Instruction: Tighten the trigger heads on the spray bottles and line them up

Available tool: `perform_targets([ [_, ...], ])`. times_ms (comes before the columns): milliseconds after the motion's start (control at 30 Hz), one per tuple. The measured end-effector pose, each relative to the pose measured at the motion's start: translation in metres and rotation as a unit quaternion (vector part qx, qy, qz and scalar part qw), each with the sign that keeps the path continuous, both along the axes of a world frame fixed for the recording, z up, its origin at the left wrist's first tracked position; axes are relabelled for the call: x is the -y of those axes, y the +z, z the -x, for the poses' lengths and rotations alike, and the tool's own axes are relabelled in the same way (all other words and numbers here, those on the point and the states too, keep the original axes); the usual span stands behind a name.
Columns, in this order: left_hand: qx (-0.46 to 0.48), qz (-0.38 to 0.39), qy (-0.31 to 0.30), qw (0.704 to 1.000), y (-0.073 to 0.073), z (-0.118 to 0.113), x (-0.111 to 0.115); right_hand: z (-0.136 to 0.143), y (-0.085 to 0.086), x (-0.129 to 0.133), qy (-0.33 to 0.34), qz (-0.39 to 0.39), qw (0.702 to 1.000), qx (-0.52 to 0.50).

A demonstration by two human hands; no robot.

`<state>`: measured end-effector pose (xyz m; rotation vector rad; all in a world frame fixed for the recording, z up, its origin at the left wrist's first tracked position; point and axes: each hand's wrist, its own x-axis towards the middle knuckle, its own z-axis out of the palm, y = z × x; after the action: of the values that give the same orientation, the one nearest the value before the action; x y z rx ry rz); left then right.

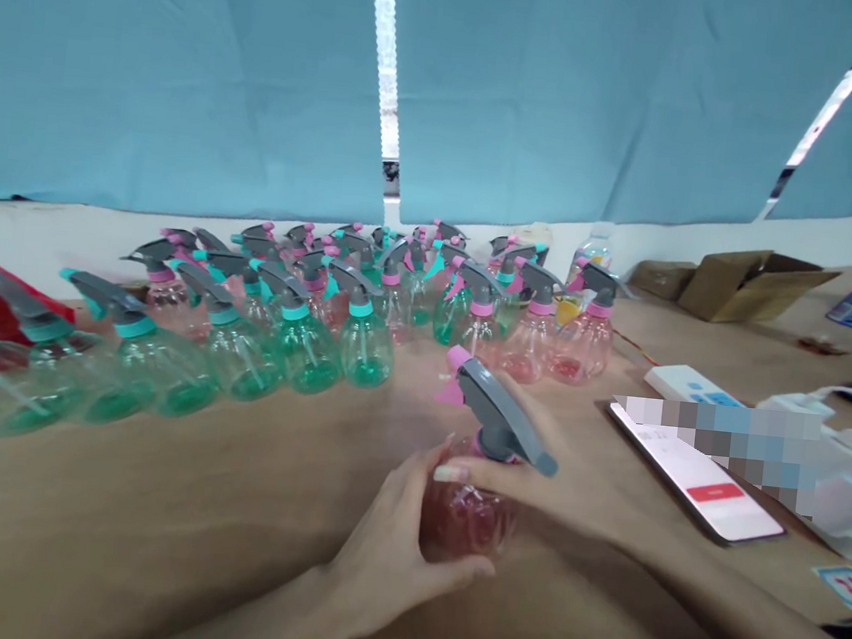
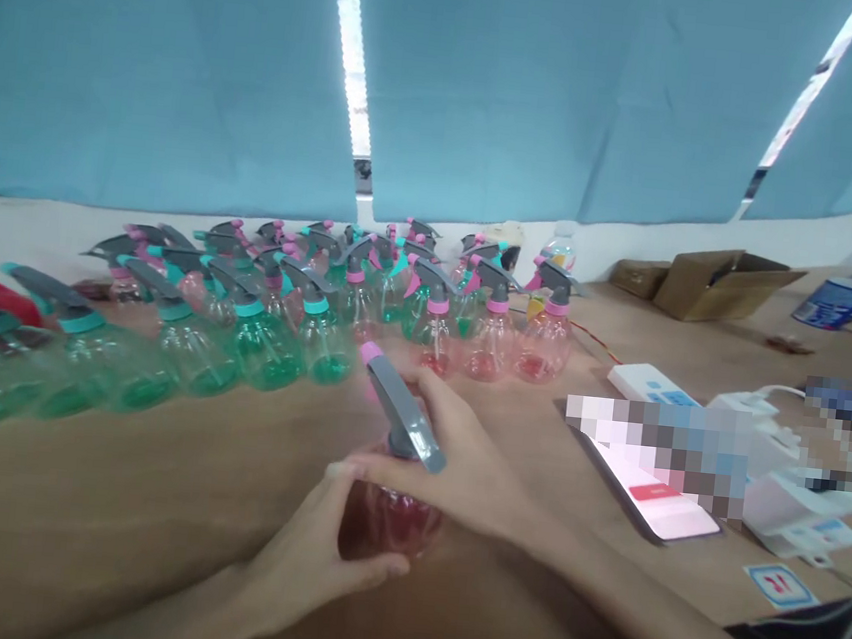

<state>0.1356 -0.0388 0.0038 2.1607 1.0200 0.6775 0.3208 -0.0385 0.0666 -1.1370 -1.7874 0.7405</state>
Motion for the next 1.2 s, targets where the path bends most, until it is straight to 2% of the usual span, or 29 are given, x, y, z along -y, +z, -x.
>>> perform_targets([
  [167, -0.002, -0.008, -0.028, 1.000, 0.005, -0.021, -0.009, -0.003, 0.013, -0.002, -0.040, -0.026, 0.998, -0.032],
  [267, -0.017, -0.028, -0.041, 0.999, 0.006, -0.028, -0.020, -0.006, 0.013, -0.008, -0.062, -0.027, 0.997, -0.037],
  [367, -0.060, -0.091, -0.049, 0.993, 0.004, -0.023, -0.037, -0.009, 0.007, -0.020, -0.102, -0.014, 0.994, -0.030],
  [467, -0.119, -0.143, -0.053, 0.981, 0.000, -0.005, -0.054, -0.012, 0.000, -0.036, -0.126, -0.006, 0.992, -0.018],
  [600, -0.194, -0.146, -0.035, 0.969, -0.004, 0.020, -0.065, -0.011, -0.006, -0.058, -0.114, -0.017, 0.993, -0.013],
  [700, -0.218, -0.152, -0.023, 0.964, -0.005, 0.030, -0.066, -0.007, -0.005, -0.070, -0.096, -0.028, 0.995, 0.004],
  [933, -0.234, -0.151, -0.024, 0.960, -0.007, 0.030, -0.067, 0.000, -0.006, -0.081, -0.056, -0.025, 0.998, 0.001],
  [1200, -0.232, -0.160, -0.032, 0.959, -0.008, 0.029, -0.066, 0.001, 0.005, -0.078, -0.028, 0.005, 0.999, -0.021],
])
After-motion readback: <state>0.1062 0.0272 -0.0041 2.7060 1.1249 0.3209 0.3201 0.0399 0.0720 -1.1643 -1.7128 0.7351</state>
